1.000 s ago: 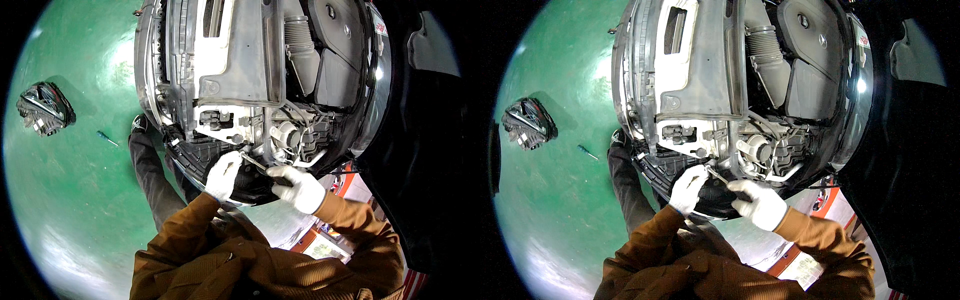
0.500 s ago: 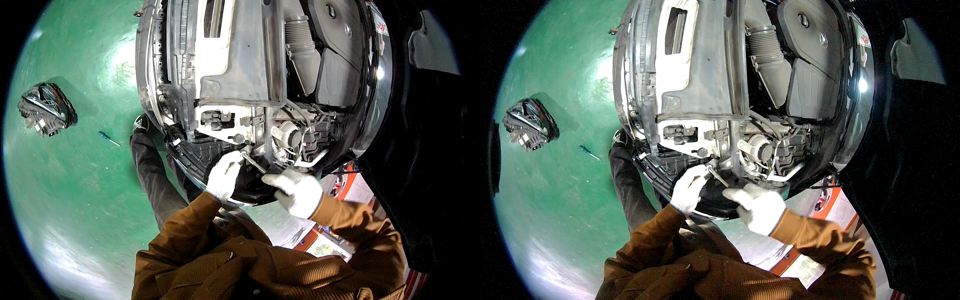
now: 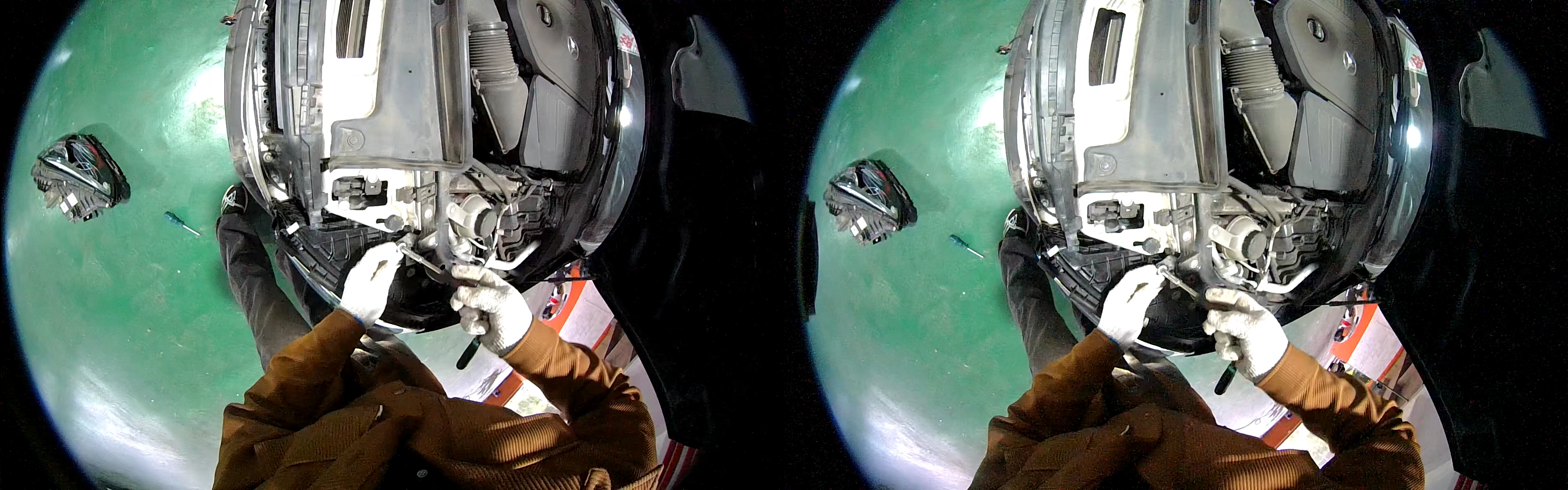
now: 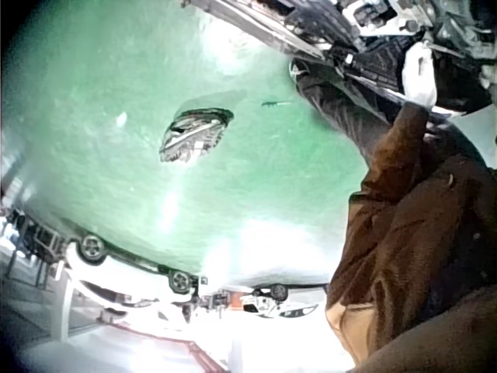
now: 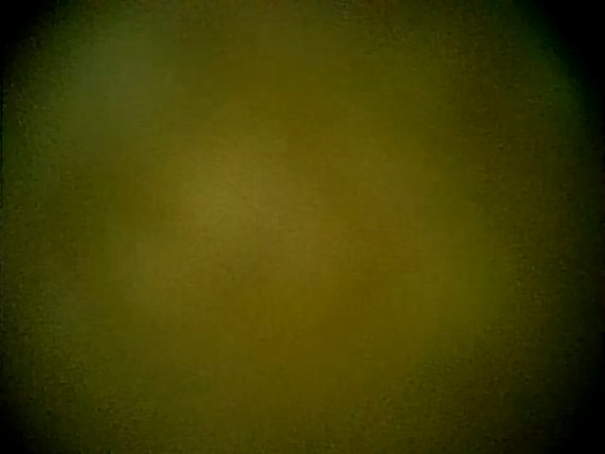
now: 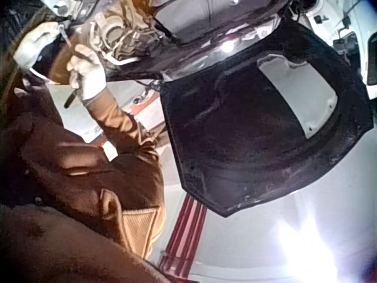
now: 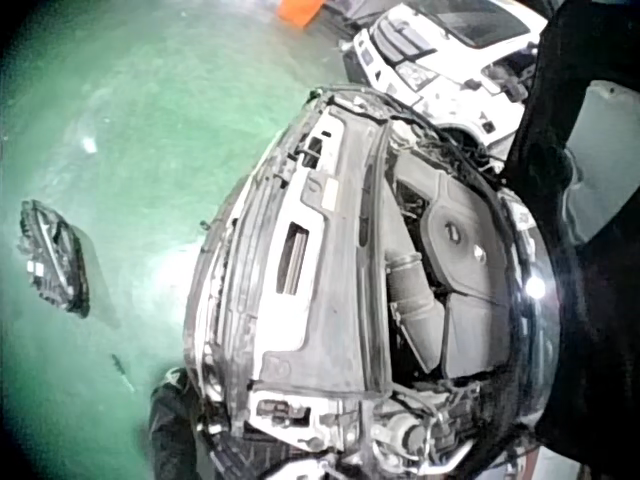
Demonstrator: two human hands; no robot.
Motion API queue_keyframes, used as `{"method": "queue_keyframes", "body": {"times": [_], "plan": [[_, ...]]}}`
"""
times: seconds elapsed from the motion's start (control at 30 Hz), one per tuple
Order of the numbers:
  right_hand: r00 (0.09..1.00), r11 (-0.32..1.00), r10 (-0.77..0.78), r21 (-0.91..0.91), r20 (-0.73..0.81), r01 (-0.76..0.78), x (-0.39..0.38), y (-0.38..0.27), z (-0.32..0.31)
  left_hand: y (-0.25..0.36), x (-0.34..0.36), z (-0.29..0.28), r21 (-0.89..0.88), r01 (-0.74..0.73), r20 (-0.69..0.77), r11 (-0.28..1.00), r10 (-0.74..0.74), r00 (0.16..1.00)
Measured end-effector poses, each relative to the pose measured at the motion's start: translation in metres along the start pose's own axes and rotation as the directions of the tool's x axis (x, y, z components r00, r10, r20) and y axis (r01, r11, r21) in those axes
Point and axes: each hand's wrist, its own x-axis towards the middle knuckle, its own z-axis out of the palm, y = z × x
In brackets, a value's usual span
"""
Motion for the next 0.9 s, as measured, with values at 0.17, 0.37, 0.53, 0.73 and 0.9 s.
{"method": "queue_keyframes", "body": {"times": [0.17,0.37,0.53,0.73,0.9], "plan": [[0.871,0.797,-0.478,-0.362,0.113,0.484,0.011,0.012,-0.01,-0.005,-0.001,0.001,0.024,-0.017,-0.005,1.0,0.017,1.0],[0.993,0.891,0.084,0.439,0.089,-0.114,0.002,0.01,-0.008,0.008,0.0,0.002,-0.031,0.022,-0.007,0.999,-0.022,1.0],[0.663,0.132,-0.622,-0.779,0.416,0.613,-0.003,-0.011,-0.014,0.001,-0.002,0.0,0.005,0.017,0.002,1.0,-0.017,1.0],[0.777,0.651,-0.607,-0.456,0.168,0.607,0.017,0.023,-0.012,0.006,0.0,0.0,-0.006,0.049,-0.008,0.999,-0.049,0.999],[0.678,-0.111,-0.526,-0.832,0.513,0.544,-0.003,-0.016,-0.018,-0.002,-0.001,-0.001,0.008,0.027,0.002,1.0,-0.027,1.0]]}}
